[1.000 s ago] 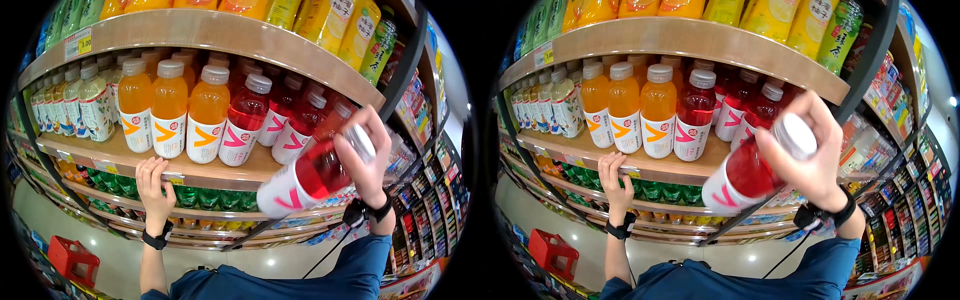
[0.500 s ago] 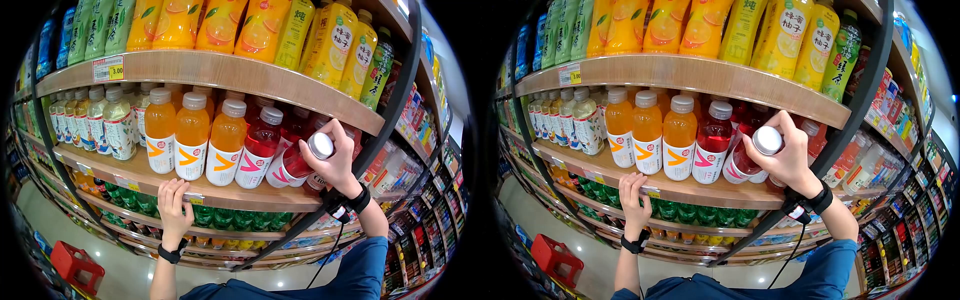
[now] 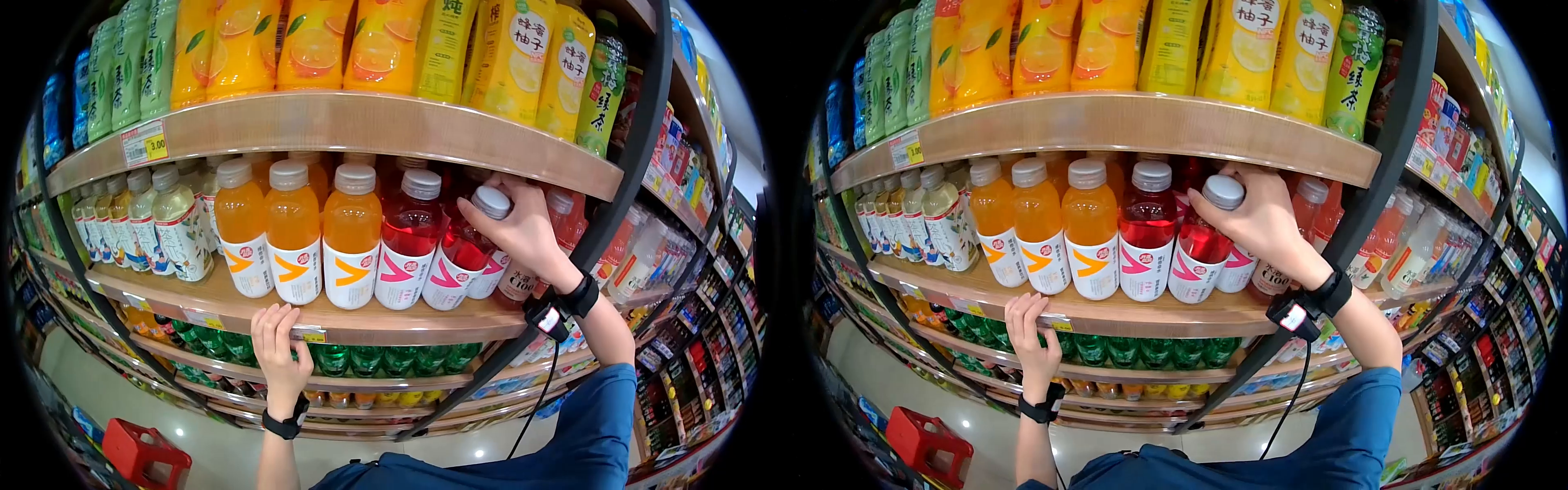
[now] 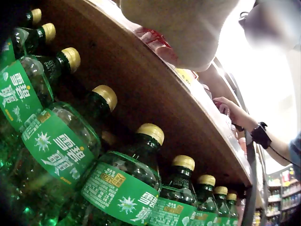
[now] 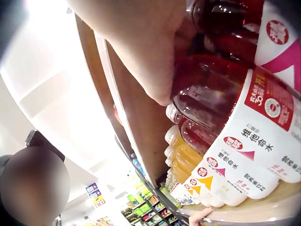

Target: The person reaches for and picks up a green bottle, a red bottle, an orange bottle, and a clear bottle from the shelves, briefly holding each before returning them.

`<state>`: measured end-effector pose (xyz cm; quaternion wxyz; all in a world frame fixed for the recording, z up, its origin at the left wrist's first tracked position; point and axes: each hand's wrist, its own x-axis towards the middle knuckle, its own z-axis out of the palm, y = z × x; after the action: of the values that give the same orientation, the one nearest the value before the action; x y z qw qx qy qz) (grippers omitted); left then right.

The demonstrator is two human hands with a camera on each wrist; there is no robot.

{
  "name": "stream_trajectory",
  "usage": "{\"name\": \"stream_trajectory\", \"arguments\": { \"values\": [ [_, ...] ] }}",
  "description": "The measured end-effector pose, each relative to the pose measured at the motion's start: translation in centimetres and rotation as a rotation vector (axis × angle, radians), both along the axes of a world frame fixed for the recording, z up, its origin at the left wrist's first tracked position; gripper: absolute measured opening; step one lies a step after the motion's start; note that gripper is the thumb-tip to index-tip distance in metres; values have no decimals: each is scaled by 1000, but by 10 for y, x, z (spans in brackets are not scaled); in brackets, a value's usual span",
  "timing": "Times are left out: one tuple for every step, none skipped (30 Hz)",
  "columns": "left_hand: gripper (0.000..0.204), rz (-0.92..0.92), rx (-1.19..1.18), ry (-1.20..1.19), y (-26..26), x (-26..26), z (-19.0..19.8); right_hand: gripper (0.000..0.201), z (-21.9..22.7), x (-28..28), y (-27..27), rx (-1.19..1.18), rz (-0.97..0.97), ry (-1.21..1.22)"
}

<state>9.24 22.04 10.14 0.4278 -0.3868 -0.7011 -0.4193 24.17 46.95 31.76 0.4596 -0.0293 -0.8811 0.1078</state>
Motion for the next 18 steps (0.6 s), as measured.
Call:
{"name": "stream_trajectory", "arguments": {
  "values": [
    [47, 4, -3, -3, 0, 0, 0, 36, 0, -3, 2, 22, -10, 4],
    [47, 9, -6, -5, 0, 1, 0, 36, 0, -5, 3, 44, -20, 9],
    [47, 13, -8, -7, 0, 1, 0, 39, 3, -3, 0, 32, -35, -43],
    [47, 12, -7, -5, 0, 1, 1, 40, 2, -5, 1, 21, -32, -68],
    [48, 12, -4, -3, 1, 2, 1, 41, 2, -6, 3, 10, -28, -93],
    [48, 12, 0, -2, 1, 2, 1, 42, 2, -7, 4, 1, -23, -118],
    [48, 10, -2, -4, 1, 1, 0, 46, 4, -5, 3, -75, -42, -200],
    [47, 6, 0, -4, 1, 1, 0, 47, 4, -7, 6, -59, -35, -184],
    [46, 1, 2, -6, 2, 1, 0, 47, 2, -9, 10, -45, -28, -169],
    [46, -5, 4, -9, 2, 2, 0, 48, 1, -10, 14, -30, -23, -156],
    [46, -5, 3, -3, 3, 1, -1, 49, 1, -9, 13, -48, -12, -174],
    [46, -5, 7, 0, 3, 1, -1, 50, 3, -8, 10, -65, -2, -192],
    [46, -4, 12, 3, 4, 1, -1, 51, 4, -6, 8, -83, 8, -210],
    [46, -4, 18, 6, 4, 1, -1, 51, 3, -5, 8, -45, 12, -188],
    [48, 14, 5, 19, 4, 1, -1, 52, 3, -4, 9, -8, 17, -165],
    [48, 20, 5, 12, 4, 2, -1, 52, 2, -2, 11, 27, 21, -144],
    [48, 27, 4, 6, 5, 2, -1, 53, 1, 0, 16, 88, 50, -128],
    [48, 35, 4, 1, 5, 3, -1, 52, 5, 7, 13, 8, 41, -171]
  ]
}}
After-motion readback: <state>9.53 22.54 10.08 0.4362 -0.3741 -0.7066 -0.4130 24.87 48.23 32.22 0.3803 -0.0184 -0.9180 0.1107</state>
